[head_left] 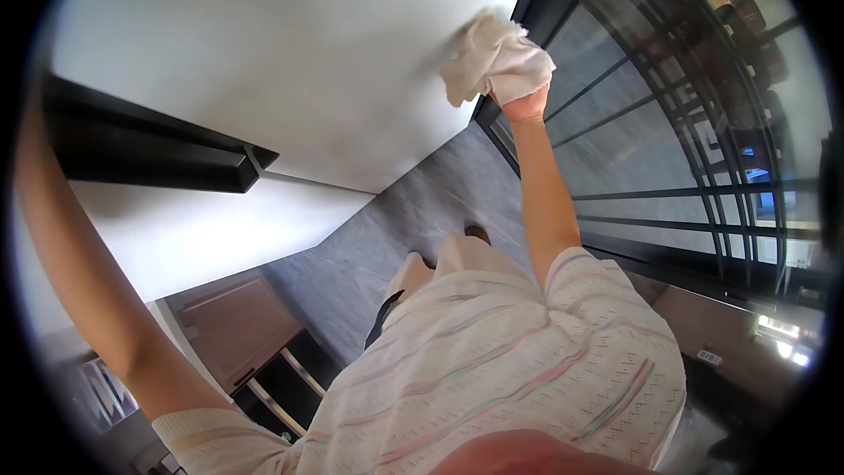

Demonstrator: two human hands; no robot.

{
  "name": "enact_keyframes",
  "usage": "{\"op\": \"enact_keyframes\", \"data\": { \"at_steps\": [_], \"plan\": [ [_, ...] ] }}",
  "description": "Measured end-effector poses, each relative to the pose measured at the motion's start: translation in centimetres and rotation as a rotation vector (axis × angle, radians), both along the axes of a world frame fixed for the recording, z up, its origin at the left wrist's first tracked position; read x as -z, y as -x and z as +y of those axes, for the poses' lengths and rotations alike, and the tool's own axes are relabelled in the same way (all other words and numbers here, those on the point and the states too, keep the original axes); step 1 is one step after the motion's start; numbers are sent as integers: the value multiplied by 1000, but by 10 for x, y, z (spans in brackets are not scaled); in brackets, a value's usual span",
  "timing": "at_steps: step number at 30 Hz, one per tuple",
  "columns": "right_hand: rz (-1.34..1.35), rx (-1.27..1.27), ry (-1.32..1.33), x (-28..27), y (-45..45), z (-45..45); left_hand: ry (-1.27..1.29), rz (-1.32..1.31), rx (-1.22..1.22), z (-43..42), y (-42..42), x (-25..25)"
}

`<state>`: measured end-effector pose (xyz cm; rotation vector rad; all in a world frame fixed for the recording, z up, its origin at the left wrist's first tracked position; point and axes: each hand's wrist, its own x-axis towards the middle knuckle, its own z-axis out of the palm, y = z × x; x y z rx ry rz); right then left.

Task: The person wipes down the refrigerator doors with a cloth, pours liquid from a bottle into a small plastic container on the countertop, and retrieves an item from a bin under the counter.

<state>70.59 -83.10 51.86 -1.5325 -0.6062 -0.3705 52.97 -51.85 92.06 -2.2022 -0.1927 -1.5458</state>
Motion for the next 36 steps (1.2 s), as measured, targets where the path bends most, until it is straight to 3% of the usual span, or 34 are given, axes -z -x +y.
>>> {"op": "enact_keyframes", "data": {
  "at_steps": [2,3,5,6,7,9,10,11,12,14,15,17,21,23,26,28,30,32,34,36],
  "plan": [
    [-292,216,311,-33,11,4,155,-59,-88,3,-9,-3],
    [-208,118,337,-38,17,1,233,-91,-133,8,-15,-4],
    [-33,-111,176,-51,24,4,-8,-292,-15,22,-32,-6],
    [62,-245,-3,-59,27,8,-330,-445,144,30,-36,-2],
    [124,-357,-151,-70,33,12,-204,-267,130,8,-13,3],
    [212,-551,-423,-96,48,21,-360,-260,219,-17,13,14],
    [240,-634,-548,-107,57,27,-276,-96,286,-26,25,33],
    [249,-553,-531,-111,66,34,-174,59,346,-35,36,51],
    [67,-436,-271,-106,65,38,-12,154,295,-40,36,76],
    [-290,-194,237,-80,55,47,276,205,437,-61,26,142],
    [-131,-414,120,-75,55,53,439,408,444,-60,21,184],
    [230,-763,-241,-67,70,67,1268,779,676,-77,25,215],
    [906,-1065,-765,-77,88,76,1638,626,720,-77,27,247],
    [618,-1045,-549,-73,88,74,1729,565,715,-77,26,251],
    [366,-818,-104,-66,85,76,1771,602,611,-77,23,252],
    [524,-890,-157,-66,81,77,1662,485,636,-70,19,266],
    [966,-1217,-618,-66,78,76,1501,388,581,-69,17,279],
    [885,-1186,-545,-63,76,79,1283,302,450,-89,25,265],
    [765,-1156,-466,-59,76,85,1051,218,515,-121,27,262],
    [698,-1153,-454,-54,79,88,1281,433,727,-169,37,248]
  ]
}}
